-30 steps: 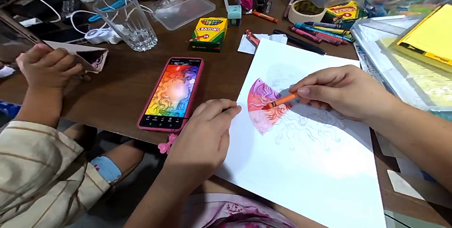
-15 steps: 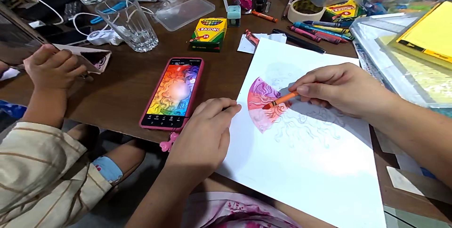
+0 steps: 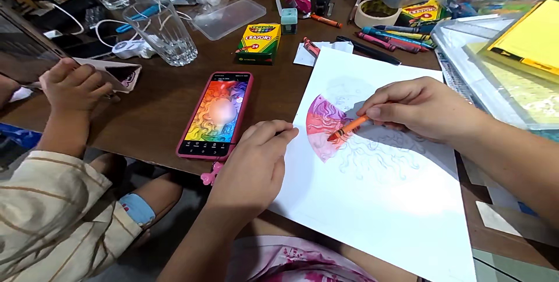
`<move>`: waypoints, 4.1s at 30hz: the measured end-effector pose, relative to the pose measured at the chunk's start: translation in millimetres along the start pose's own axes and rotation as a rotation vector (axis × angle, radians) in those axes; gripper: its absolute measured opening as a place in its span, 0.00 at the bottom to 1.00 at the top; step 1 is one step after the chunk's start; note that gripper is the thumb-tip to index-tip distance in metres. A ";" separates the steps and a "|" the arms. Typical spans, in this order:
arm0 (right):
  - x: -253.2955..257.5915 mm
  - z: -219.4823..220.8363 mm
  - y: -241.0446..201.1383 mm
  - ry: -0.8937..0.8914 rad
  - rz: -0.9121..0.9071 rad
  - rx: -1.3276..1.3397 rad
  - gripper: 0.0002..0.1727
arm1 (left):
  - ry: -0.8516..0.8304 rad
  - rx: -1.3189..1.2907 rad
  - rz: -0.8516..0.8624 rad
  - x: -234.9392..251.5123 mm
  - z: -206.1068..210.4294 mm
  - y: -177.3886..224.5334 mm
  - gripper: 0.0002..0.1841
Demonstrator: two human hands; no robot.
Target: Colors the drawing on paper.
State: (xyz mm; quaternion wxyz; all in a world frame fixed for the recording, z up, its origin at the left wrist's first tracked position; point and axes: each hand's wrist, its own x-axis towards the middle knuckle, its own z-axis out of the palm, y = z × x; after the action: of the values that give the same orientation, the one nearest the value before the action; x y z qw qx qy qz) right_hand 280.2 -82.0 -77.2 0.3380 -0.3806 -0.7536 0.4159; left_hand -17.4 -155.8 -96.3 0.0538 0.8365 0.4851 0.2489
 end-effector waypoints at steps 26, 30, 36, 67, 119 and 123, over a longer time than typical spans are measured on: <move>0.4 -0.2 0.1 -0.012 -0.010 -0.019 0.11 | 0.000 -0.002 0.000 0.4 0.0 0.5 0.21; 0.4 0.0 0.3 -0.006 -0.014 -0.030 0.11 | -0.011 -0.003 -0.013 0.3 -0.3 1.0 0.22; 0.4 1.7 -5.8 0.029 0.042 -0.080 0.10 | -0.007 -0.006 -0.011 0.2 0.1 0.9 0.22; -1.1 2.0 -7.8 0.071 0.081 -0.083 0.10 | -0.007 -0.012 -0.006 0.1 -0.4 0.7 0.22; -1.4 2.8 -6.6 0.068 0.051 -0.098 0.11 | -0.015 -0.015 -0.009 0.9 -0.9 1.5 0.21; -1.0 2.8 -7.0 0.050 0.032 -0.120 0.11 | -0.010 -0.017 -0.010 0.6 -0.6 1.4 0.21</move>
State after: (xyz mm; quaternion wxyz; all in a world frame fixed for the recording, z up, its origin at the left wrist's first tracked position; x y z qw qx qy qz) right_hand 276.3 -86.4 -72.4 0.3268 -0.4223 -0.7623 0.3657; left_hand -16.3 -156.1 -95.1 0.0643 0.8349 0.4868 0.2486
